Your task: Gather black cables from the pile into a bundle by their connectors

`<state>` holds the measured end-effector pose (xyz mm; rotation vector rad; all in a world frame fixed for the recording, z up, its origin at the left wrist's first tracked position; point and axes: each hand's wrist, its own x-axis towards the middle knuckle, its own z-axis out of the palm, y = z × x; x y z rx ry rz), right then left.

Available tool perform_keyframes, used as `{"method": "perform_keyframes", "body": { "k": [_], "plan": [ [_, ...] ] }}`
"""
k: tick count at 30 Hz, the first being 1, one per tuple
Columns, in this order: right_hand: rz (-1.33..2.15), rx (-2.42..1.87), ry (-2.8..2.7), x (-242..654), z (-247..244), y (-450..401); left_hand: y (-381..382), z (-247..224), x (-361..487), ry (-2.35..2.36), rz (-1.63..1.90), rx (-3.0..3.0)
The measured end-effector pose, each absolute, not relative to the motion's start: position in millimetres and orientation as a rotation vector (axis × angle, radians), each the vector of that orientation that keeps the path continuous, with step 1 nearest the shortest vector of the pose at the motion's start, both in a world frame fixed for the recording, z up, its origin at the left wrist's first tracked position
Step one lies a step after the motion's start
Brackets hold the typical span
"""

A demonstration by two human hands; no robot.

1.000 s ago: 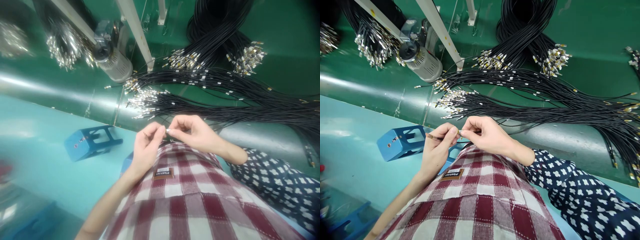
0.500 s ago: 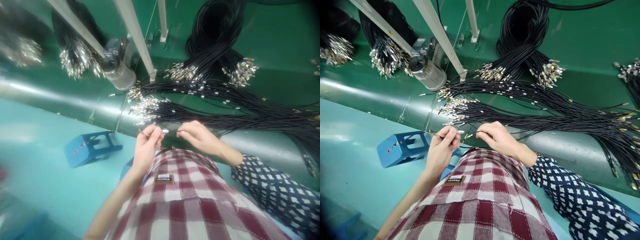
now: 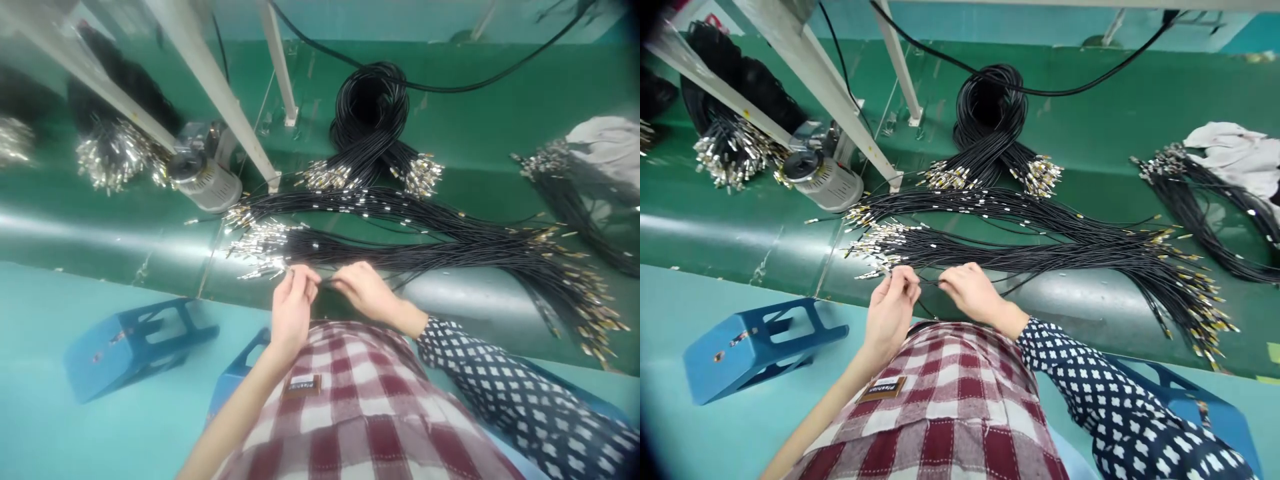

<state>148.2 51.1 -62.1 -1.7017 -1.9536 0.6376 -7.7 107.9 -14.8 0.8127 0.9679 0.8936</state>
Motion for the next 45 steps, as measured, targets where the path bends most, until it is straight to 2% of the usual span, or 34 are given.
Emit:
{"method": "perform_keyframes", "body": {
  "k": [6,12,14,17,22,26,30,33,36,41,45],
  "plan": [
    [0.607,-1.728,-2.086,215,-79,48,109,5,4,0.741,0.894,0.688],
    [0.619,-1.796,-2.136,268,-66,48,109,66,-44,0.694,1.232,0.664],
    [0.744,-1.813,-2.195,278,-64,43,98,61,-62,0.724,1.358,0.583],
    [0.864,-1.766,-2.311,270,-52,44,73,28,-76,0.923,1.176,0.282],
    [0.650,-1.721,-2.406,205,-36,76,43,-12,-79,1.020,1.030,-0.081],
    [0.764,-1.798,-2.484,159,-68,101,40,-11,-83,1.008,0.895,0.015],
    [0.871,-1.825,-2.471,157,-88,103,40,-13,-85,1.019,0.907,0.171],
    [1.078,-1.740,-2.400,163,-63,90,41,-16,-76,1.072,0.904,0.317],
    [1.297,-1.478,-2.170,156,-23,75,44,-16,-61,1.117,0.898,0.486],
    [0.959,-1.354,-2.077,139,9,57,48,-10,-54,1.113,0.847,0.693],
    [0.988,-1.346,-2.046,141,11,54,51,-3,-61,1.189,0.896,0.774]
  ]
}}
